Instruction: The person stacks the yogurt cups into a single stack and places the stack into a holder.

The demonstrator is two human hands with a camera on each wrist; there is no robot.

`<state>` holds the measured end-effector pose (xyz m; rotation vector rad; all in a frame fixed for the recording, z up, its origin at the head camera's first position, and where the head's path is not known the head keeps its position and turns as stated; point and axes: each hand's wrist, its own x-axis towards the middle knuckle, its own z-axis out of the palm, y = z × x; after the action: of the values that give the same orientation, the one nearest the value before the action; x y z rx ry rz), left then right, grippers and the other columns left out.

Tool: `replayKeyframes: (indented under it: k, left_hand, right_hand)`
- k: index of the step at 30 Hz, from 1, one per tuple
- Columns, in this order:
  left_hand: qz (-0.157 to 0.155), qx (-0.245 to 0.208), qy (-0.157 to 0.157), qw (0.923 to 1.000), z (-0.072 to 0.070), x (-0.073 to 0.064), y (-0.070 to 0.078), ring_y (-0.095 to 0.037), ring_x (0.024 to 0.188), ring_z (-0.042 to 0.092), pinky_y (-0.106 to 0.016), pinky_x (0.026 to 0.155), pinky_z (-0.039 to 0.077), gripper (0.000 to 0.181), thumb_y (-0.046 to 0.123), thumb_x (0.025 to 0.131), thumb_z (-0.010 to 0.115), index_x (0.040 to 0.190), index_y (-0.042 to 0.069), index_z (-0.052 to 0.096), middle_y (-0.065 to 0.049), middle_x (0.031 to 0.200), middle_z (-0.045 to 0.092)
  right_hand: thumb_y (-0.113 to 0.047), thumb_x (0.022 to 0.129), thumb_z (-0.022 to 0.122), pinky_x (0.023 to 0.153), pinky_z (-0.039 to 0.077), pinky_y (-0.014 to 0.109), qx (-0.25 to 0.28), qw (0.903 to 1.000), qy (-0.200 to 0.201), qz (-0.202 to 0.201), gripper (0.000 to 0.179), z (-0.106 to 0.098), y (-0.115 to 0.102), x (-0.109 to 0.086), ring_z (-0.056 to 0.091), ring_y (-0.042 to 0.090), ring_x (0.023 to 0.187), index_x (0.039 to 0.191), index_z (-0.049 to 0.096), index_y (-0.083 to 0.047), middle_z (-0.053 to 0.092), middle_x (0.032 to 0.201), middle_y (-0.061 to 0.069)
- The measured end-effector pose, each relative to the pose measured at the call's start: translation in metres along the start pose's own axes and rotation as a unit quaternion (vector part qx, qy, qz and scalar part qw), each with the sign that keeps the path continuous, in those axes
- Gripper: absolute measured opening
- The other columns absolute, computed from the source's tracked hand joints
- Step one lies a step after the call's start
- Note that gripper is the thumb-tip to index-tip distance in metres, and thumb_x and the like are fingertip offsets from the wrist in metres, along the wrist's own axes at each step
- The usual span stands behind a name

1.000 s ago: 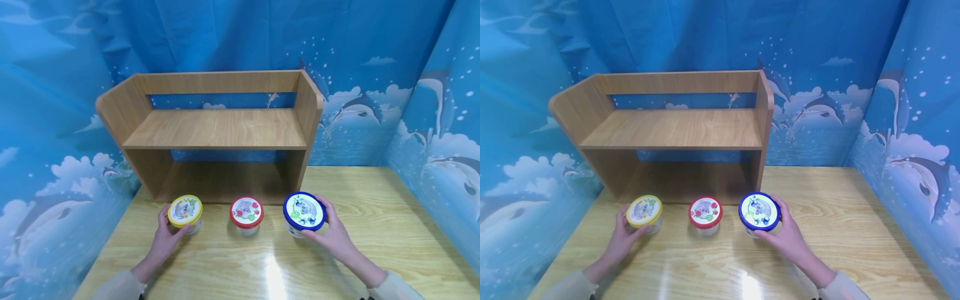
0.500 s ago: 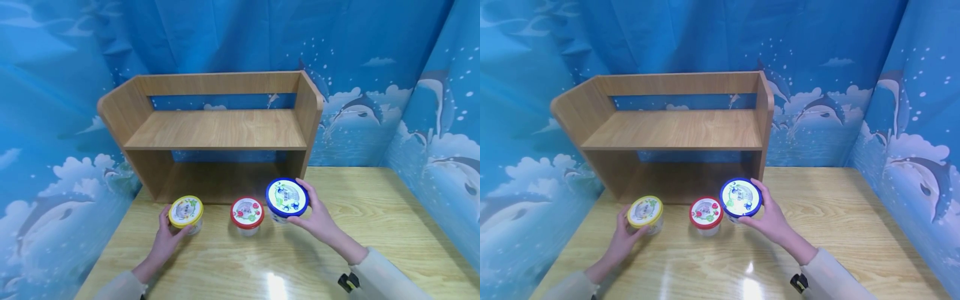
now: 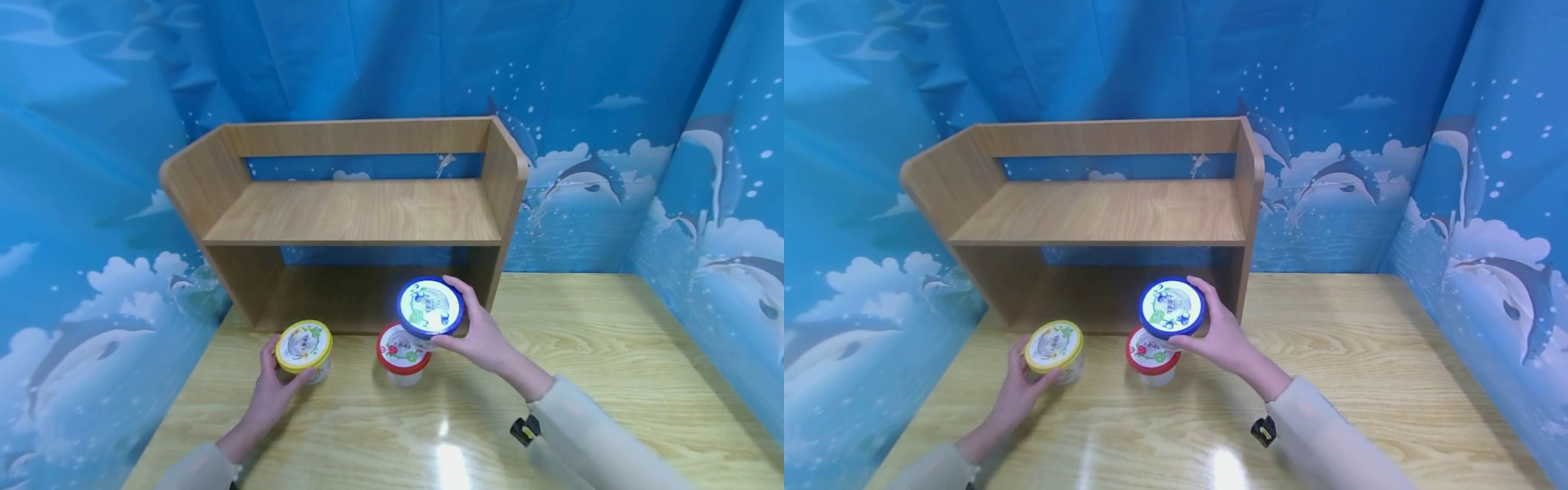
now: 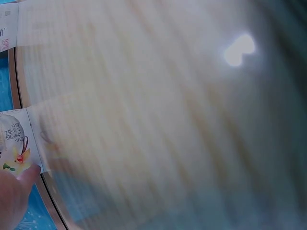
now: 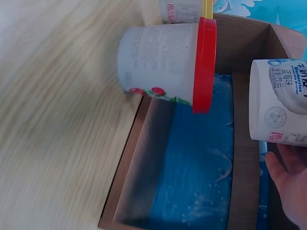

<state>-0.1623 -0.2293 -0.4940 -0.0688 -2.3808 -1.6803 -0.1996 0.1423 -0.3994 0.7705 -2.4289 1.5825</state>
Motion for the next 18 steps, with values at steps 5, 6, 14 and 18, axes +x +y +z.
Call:
replayKeyframes:
  k: [5, 6, 14, 18]
  left_hand:
    - [0.012, -0.001, 0.014, 0.9998, 0.001, 0.000, -0.002, -0.021, 0.123, 0.044, -0.004, 0.096, 0.026, 0.083, 0.001, 0.083, 0.075, 0.144, -0.001, 0.020, -0.028, 0.134, 0.046]
    - [0.016, 0.000, 0.017, 0.9997, 0.001, 0.000, -0.003, -0.014, 0.120, 0.045, -0.004, 0.097, 0.026, 0.082, 0.000, 0.082, 0.075, 0.144, -0.002, 0.020, -0.029, 0.134, 0.047]
    - [0.027, -0.001, 0.020, 0.9994, 0.002, 0.000, -0.004, 0.002, 0.113, 0.043, -0.004, 0.097, 0.026, 0.082, -0.001, 0.082, 0.075, 0.143, -0.002, 0.021, -0.029, 0.132, 0.048]
    - [0.023, 0.002, 0.019, 0.9996, 0.001, 0.000, -0.004, -0.020, 0.121, 0.045, -0.004, 0.097, 0.025, 0.083, 0.001, 0.082, 0.075, 0.144, -0.002, 0.020, -0.029, 0.133, 0.047]
  right_hand:
    - [-0.030, 0.082, 0.079, 0.105, 0.034, 0.059, 0.010, 0.9998, -0.017, 0.005, 0.088, 0.013, 0.000, 0.014, 0.039, 0.033, 0.131, 0.150, 0.024, -0.021, 0.039, 0.146, 0.014]
    - [-0.032, 0.083, 0.079, 0.106, 0.033, 0.059, 0.013, 0.9997, -0.022, 0.006, 0.088, 0.016, 0.001, 0.017, 0.039, 0.032, 0.131, 0.150, 0.024, -0.022, 0.039, 0.146, 0.013]
    - [-0.040, 0.080, 0.079, 0.102, 0.039, 0.057, 0.023, 0.9989, -0.040, 0.005, 0.091, 0.037, -0.004, 0.036, 0.043, 0.033, 0.128, 0.150, 0.023, -0.023, 0.043, 0.142, 0.015]
    - [-0.038, 0.080, 0.079, 0.100, 0.042, 0.055, 0.023, 0.9985, -0.048, 0.006, 0.092, 0.049, -0.006, 0.045, 0.045, 0.032, 0.126, 0.151, 0.022, -0.022, 0.044, 0.141, 0.014]
